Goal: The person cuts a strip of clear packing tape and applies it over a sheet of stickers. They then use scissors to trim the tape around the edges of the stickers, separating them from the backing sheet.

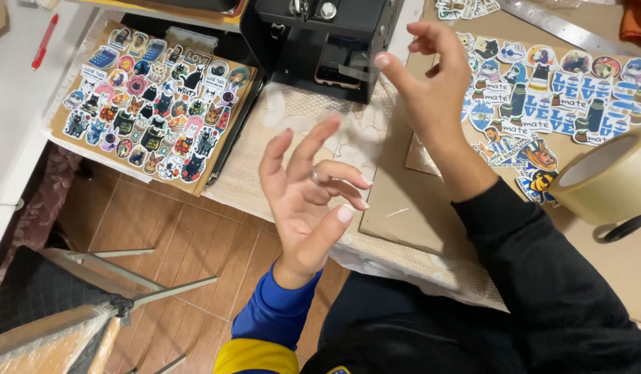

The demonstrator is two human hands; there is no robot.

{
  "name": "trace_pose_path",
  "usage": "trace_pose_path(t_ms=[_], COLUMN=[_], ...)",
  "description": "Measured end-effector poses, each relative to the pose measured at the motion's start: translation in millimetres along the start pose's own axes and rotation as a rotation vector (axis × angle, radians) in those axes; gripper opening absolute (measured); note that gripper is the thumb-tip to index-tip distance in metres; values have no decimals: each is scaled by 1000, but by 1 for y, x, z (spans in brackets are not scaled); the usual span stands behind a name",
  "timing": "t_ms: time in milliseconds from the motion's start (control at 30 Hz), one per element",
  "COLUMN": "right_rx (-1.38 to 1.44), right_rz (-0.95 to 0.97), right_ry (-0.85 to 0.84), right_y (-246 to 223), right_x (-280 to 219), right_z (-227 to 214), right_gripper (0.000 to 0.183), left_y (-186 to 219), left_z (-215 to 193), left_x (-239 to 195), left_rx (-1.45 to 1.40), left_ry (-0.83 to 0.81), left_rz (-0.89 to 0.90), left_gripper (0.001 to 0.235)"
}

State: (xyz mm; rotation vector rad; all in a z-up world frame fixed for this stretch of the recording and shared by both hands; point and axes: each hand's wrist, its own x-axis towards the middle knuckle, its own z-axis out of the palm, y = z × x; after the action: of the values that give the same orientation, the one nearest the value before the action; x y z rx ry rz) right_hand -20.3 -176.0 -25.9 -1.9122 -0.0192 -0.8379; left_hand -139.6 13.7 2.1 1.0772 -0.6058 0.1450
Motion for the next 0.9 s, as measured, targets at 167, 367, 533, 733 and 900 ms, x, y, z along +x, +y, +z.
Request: trace_pose_path(t_ms=[167,367,533,733,900], right_rx=[324,487,433,390,277], right_rz=[86,354,413,311,212], right_ry=[-236,-264,-183,-138,-155], right_y=[-65,-84,-89,-82,-82], right_x=[-32,-66,-69,-75,-77], right_z=[-49,-74,-85,-91,-100], right_gripper=[50,19,6,7,9], left_y=[-4,-7,-6,-8,-16], left_z=[8,23,30,34,34], left_x=[5,2,1,4,8], left_rx=[-174,-250,-224,-156,-176], left_ry=[-63,-104,-144,-153,-76], left_rz=[-104,-142,-145,-163,-100], left_gripper=[73,74,69,54,42])
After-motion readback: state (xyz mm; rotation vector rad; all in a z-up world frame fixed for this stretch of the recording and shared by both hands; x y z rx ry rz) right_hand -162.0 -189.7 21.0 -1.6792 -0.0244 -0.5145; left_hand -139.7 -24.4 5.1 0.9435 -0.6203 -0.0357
